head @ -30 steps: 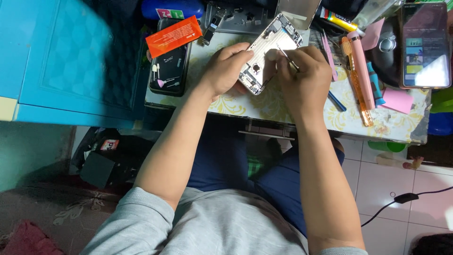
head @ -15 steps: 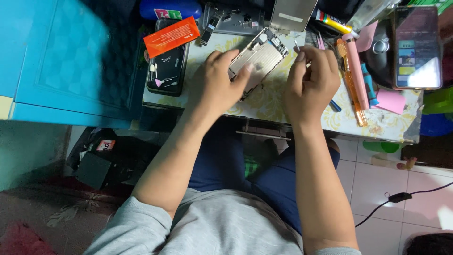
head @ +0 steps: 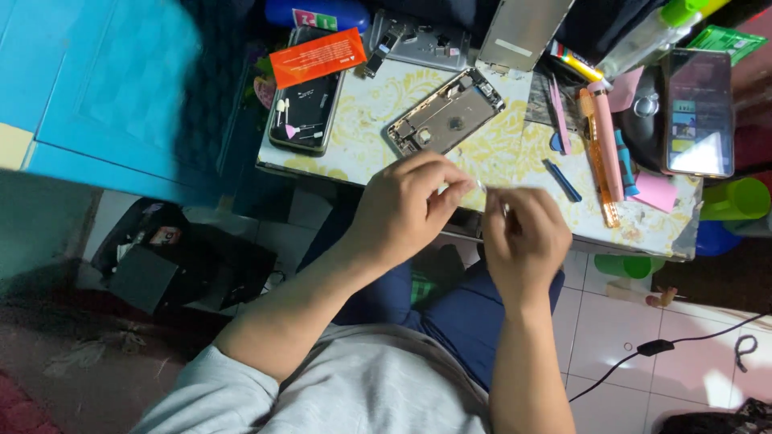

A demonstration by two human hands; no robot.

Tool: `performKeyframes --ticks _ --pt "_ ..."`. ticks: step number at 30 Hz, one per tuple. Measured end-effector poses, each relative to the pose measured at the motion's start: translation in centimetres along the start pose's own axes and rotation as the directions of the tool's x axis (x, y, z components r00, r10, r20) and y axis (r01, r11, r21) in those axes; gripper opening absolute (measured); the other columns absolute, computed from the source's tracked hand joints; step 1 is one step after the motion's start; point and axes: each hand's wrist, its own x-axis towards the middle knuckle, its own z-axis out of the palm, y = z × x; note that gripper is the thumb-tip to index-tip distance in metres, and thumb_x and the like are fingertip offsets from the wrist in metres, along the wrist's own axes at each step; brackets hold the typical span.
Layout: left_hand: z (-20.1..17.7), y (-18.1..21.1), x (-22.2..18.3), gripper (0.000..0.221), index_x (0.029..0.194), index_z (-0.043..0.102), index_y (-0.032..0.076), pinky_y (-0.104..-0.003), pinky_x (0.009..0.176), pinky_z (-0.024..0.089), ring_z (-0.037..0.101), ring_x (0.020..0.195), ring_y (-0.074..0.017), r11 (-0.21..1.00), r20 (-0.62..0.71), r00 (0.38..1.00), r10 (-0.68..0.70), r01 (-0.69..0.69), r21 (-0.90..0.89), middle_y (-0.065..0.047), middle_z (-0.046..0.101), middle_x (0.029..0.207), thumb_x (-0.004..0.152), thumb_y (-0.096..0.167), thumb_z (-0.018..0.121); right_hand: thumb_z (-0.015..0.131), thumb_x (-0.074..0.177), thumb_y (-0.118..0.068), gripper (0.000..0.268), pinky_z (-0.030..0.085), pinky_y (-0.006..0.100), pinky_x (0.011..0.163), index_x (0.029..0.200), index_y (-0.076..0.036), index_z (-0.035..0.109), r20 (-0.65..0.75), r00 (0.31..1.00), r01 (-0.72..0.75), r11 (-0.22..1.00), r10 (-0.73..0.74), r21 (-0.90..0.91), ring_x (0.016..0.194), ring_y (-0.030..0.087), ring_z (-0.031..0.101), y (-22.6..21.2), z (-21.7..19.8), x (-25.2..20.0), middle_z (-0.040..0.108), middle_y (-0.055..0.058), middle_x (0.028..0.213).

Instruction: Cleaning the edges of a mobile phone frame or motherboard using a small tool to remove residue.

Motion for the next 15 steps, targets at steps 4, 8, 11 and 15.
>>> performKeyframes --ticks 4,8,11,15 --pt "-1.4 0.5 -0.9 0.017 0.095 0.073 0.010 -0.027 0.052 0.053 0.066 0.057 -0.0153 0.995 -0.009 0.998 -0.057 0.056 -0.087 -0.002 0.072 0.089 0.099 0.024 0.065 0.068 0.094 0.009 0.014 0.044 0.029 0.046 0.095 -0.002 0.077 0.040 0.999 0.019 0.995 -0.016 -0.100 0.054 0.020 0.057 -2.5 -1.2 -1.3 0.070 0.012 0.086" --pt "-2.4 2.0 -1.4 0.018 0.090 0.073 0.009 -0.032 0.052 0.054 0.068 0.059 -0.0224 0.980 0.095 0.993 -0.071 0.087 -0.177 -0.006 0.070 0.078 0.098 0.023 0.067 0.072 0.090 0.006 0.011 0.044 0.030 0.045 0.095 -0.001 0.078 0.042 0.996 0.079 0.993 -0.076 -0.086 0.052 0.021 0.055 -4.1 -1.3 -1.3 0.069 0.012 0.081" --pt "-2.9 1.8 -1.7 0.014 0.093 0.073 0.009 -0.031 0.056 0.056 0.070 0.066 -0.0227 0.982 0.130 0.989 -0.065 0.086 -0.167 -0.005 0.072 0.085 0.099 0.019 0.065 0.073 0.089 0.002 0.012 0.046 0.030 0.045 0.095 -0.004 0.081 0.048 0.989 0.142 0.981 -0.136 -0.131 0.053 0.020 0.057 -4.4 -0.9 -1.0 0.070 0.011 0.081" --pt "-3.1 1.1 -2.3 0.013 0.097 0.071 0.011 -0.034 0.065 0.060 0.073 0.078 -0.0247 0.995 0.121 0.993 -0.016 0.027 -0.092 -0.003 0.071 0.093 0.102 0.014 0.059 0.071 0.090 -0.001 0.012 0.049 0.031 0.048 0.097 -0.005 0.080 0.063 0.973 0.229 0.954 -0.221 -0.192 0.057 0.021 0.059 -4.0 -0.4 -0.9 0.070 0.010 0.082"
